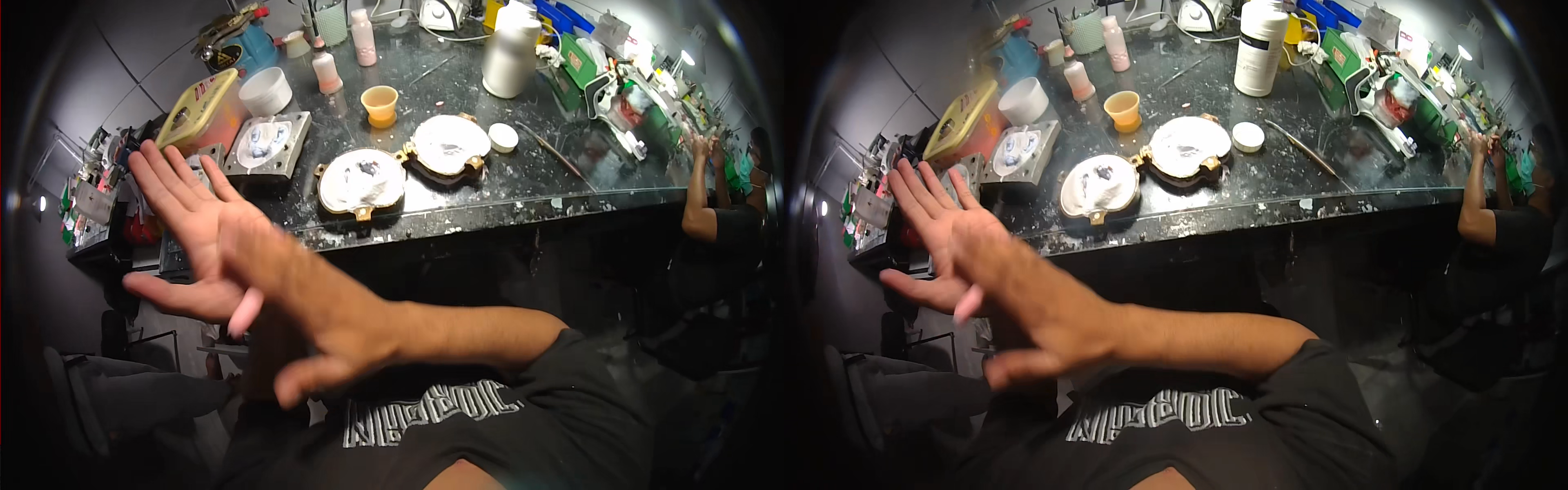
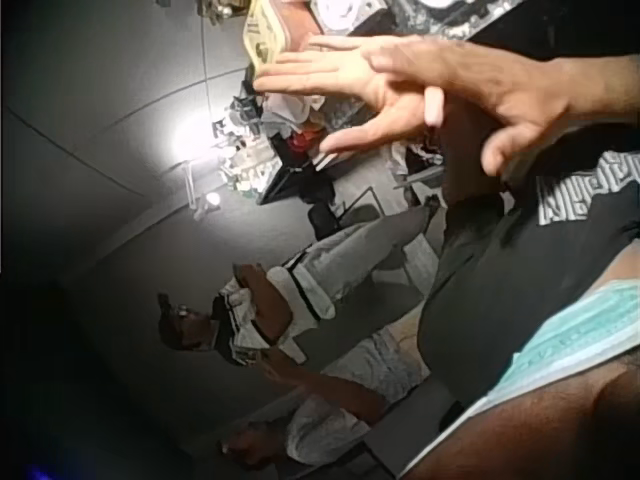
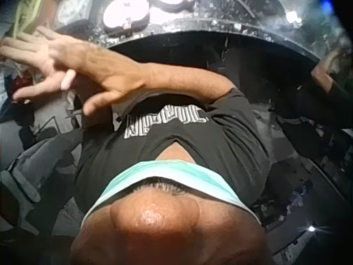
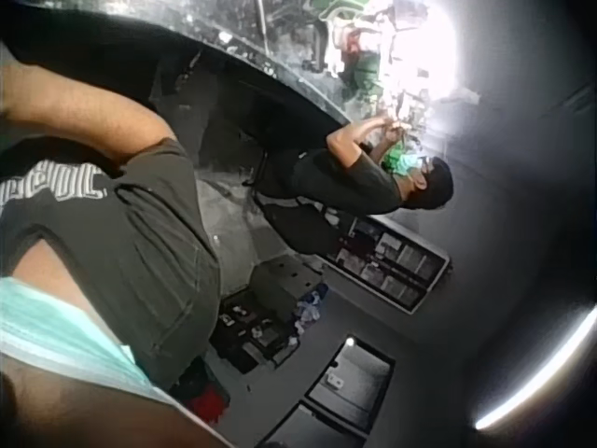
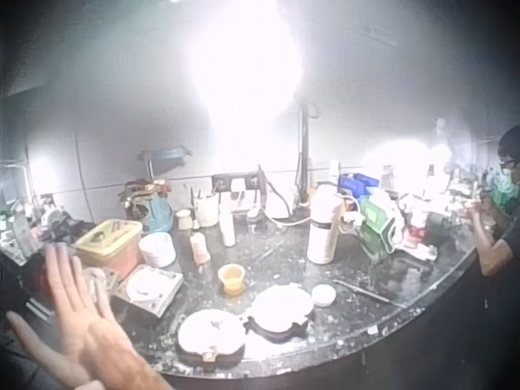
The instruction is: The person uses a metal tool to scrape and smooth a pink material inside a small cup, then removes the material and rolls it between their palms to form a small ball. They continue to shape and inspect the material by hand.
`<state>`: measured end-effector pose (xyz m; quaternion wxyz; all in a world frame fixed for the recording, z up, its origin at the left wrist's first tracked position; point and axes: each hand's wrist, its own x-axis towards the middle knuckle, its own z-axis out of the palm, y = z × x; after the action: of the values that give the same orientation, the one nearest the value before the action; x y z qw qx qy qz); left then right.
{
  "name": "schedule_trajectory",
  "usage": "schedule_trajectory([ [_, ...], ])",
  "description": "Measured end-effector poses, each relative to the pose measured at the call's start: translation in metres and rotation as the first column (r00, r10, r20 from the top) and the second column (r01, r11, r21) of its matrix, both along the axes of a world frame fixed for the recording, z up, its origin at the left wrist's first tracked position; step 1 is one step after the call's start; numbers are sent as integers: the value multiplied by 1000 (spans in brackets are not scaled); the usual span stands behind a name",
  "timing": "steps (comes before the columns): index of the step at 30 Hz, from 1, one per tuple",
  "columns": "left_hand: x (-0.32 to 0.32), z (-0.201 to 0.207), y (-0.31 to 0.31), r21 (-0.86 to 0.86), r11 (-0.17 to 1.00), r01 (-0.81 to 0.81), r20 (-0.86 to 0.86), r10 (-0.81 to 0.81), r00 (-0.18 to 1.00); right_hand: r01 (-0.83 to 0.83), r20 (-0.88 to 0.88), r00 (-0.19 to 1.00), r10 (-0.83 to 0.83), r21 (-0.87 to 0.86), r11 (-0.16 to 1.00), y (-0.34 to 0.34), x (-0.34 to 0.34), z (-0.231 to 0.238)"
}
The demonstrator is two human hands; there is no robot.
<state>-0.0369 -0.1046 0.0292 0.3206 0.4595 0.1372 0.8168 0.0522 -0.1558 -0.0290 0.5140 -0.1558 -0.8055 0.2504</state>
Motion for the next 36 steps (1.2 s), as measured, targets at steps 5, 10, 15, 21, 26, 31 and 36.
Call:
schedule_trajectory([
  [5,4,-30,42,64,836,-546,21,545,838,104,-161,978,-132,-169,980,10,9,-6],
  [10,3,-41,29,-245,965,-90,-329,5,944,-77,-278,948,-158,-678,731,26,49,13],
  [15,0,-44,10,-404,837,368,-151,-457,876,-243,-336,941,-44,-760,602,34,71,16],
  [21,0,-55,21,-354,823,444,-53,-491,870,-418,-451,891,54,-766,488,38,80,14],
  [26,5,-57,16,-431,817,383,24,-415,910,-257,-356,931,-77,-791,556,36,92,13],
  [31,9,-49,9,-528,792,306,-90,-411,907,-134,-269,956,-113,-749,649,40,104,15],
  [36,7,-50,-9,-511,742,434,3,-504,864,-49,-245,957,-157,-669,742,38,100,20],
])
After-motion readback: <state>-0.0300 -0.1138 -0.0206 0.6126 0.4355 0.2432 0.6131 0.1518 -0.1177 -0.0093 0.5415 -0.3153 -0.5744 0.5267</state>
